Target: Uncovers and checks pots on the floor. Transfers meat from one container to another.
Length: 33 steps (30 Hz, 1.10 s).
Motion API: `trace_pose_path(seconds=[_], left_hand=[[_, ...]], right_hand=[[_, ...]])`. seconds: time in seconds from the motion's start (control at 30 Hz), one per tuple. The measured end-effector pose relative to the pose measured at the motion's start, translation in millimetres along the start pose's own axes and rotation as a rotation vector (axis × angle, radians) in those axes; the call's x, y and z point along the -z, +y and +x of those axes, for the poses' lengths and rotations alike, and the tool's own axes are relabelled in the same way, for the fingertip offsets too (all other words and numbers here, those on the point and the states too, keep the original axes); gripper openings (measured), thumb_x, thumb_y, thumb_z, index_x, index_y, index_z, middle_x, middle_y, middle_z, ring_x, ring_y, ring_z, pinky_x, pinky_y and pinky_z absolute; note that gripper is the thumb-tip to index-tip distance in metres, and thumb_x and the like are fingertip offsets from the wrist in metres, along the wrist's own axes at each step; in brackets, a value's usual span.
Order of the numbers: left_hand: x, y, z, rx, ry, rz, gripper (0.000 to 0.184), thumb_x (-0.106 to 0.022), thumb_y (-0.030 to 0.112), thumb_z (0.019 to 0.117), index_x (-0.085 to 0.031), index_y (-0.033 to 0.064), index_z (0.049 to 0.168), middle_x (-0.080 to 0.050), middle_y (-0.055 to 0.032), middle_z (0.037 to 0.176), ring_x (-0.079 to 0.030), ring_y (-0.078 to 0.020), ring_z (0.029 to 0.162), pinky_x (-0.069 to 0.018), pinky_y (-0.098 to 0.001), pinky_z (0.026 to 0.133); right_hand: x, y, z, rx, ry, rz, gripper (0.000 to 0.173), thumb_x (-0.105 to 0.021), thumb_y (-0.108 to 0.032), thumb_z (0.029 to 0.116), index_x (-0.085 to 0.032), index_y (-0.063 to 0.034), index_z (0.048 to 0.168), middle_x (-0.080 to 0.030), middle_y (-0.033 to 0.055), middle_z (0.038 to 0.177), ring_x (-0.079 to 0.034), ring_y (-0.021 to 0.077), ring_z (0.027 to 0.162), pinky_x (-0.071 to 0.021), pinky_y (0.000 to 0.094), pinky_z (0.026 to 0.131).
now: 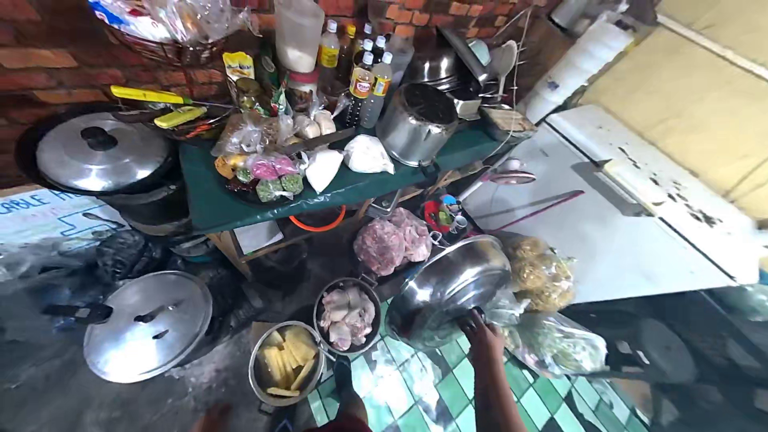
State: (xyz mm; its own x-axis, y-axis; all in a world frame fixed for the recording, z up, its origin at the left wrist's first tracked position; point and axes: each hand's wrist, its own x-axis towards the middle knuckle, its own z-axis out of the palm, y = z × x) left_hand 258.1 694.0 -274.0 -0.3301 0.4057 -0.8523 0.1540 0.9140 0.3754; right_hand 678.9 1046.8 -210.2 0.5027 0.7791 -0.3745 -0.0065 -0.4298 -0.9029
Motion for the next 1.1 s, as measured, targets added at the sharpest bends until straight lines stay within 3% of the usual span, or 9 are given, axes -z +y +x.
trace_pose_path(seconds=[0.1, 0.27, 0.33, 0.4, 0.47, 0.63, 0.8, 0.97, 1.1], left_hand=[[-30, 53, 36, -0.160, 0.012, -0.039, 0.036, -0.053, 0.021, 0.1076, -0.063, -0.0052, 0.131, -0.065, -0.0283, 0.128, -0.062, -0.0424, 0.121, -0.0459, -0.0585, 0.106], [-57, 195, 22, -0.354, -0.090, -0.103, 0.037, -0.053, 0.021, 0.1074, -0.061, -0.0037, 0.133, -0.064, -0.0237, 0.132, -0.062, -0.0353, 0.123, -0.0468, -0.0511, 0.109], [-62, 246, 8, -0.406, -0.151, -0.086, 0.038, -0.051, 0.022, 0.1086, -0.059, -0.0039, 0.136, -0.062, -0.0250, 0.134, -0.062, -0.0359, 0.124, -0.0462, -0.0504, 0.109], [-67, 274, 3, -0.438, -0.165, -0.050, 0.040, -0.051, 0.024, 0.1086, -0.058, -0.0024, 0.138, -0.063, -0.0238, 0.134, -0.063, -0.0351, 0.122, -0.0467, -0.0508, 0.108], [-68, 287, 3, -0.443, -0.160, -0.015, 0.041, -0.051, 0.025, 0.1086, -0.057, -0.0017, 0.139, -0.063, -0.0231, 0.133, -0.063, -0.0350, 0.121, -0.0469, -0.0509, 0.107], [-69, 259, 9, -0.359, -0.082, -0.062, 0.040, -0.053, 0.024, 0.1077, -0.059, -0.0031, 0.136, -0.064, -0.0248, 0.130, -0.063, -0.0357, 0.120, -0.0468, -0.0513, 0.107], [-63, 207, -14, -0.197, 0.020, -0.272, 0.038, -0.052, 0.021, 0.1081, -0.060, -0.0073, 0.132, -0.063, -0.0288, 0.129, -0.062, -0.0399, 0.121, -0.0459, -0.0542, 0.106], [-65, 133, -22, -0.041, 0.127, -0.092, 0.040, -0.055, 0.022, 0.1059, -0.059, -0.0035, 0.136, -0.063, -0.0292, 0.131, -0.059, -0.0456, 0.126, -0.0434, -0.0638, 0.107], [-69, 67, -48, 0.143, 0.155, -0.128, 0.040, -0.053, 0.023, 0.1068, -0.060, -0.0039, 0.135, -0.063, -0.0306, 0.130, -0.059, -0.0470, 0.125, -0.0437, -0.0657, 0.105]], right_hand=[[-37, -34, 29, 0.076, -0.077, 0.003, 0.031, -0.066, -0.010, 0.1008, -0.052, 0.0086, 0.122, -0.059, 0.0165, 0.108, -0.063, 0.0183, 0.089, -0.0578, 0.0369, 0.080], [-109, -91, 52, 0.250, -0.232, -0.227, 0.042, -0.075, -0.012, 0.0952, -0.059, 0.0098, 0.127, -0.063, 0.0226, 0.116, -0.062, 0.0212, 0.095, -0.0551, 0.0391, 0.086], [-136, -110, 53, 0.463, -0.346, -0.302, 0.033, -0.077, -0.010, 0.0928, -0.065, 0.0117, 0.115, -0.066, 0.0217, 0.111, -0.063, 0.0190, 0.095, -0.0537, 0.0367, 0.088], [-161, -128, 53, 0.689, -0.477, -0.360, 0.028, -0.078, -0.008, 0.0898, -0.070, 0.0123, 0.107, -0.066, 0.0281, 0.122, -0.063, 0.0296, 0.116, -0.0508, 0.0427, 0.102], [-187, -147, 49, 0.836, -0.574, -0.422, 0.031, -0.080, -0.011, 0.0879, -0.071, 0.0121, 0.106, -0.061, 0.0335, 0.132, -0.059, 0.0401, 0.128, -0.0485, 0.0483, 0.107], [-227, -173, 27, 1.011, -0.715, -0.426, 0.035, -0.086, -0.011, 0.0814, -0.069, 0.0133, 0.100, -0.054, 0.0362, 0.139, -0.052, 0.0421, 0.134, -0.0481, 0.0450, 0.108], [-237, -158, -3, 1.103, -0.817, -0.396, 0.034, -0.086, -0.008, 0.0781, -0.069, 0.0144, 0.096, -0.052, 0.0381, 0.137, -0.050, 0.0434, 0.132, -0.0460, 0.0446, 0.107], [-246, -143, -34, 1.059, -0.887, -0.403, 0.034, -0.085, -0.008, 0.0797, -0.068, 0.0163, 0.098, -0.050, 0.0380, 0.139, -0.050, 0.0412, 0.131, -0.0441, 0.0425, 0.109], [-250, -133, -68, 0.942, -0.934, -0.437, 0.036, -0.083, -0.009, 0.0839, -0.067, 0.0162, 0.103, -0.050, 0.0348, 0.141, -0.049, 0.0387, 0.133, -0.0423, 0.0427, 0.111]])
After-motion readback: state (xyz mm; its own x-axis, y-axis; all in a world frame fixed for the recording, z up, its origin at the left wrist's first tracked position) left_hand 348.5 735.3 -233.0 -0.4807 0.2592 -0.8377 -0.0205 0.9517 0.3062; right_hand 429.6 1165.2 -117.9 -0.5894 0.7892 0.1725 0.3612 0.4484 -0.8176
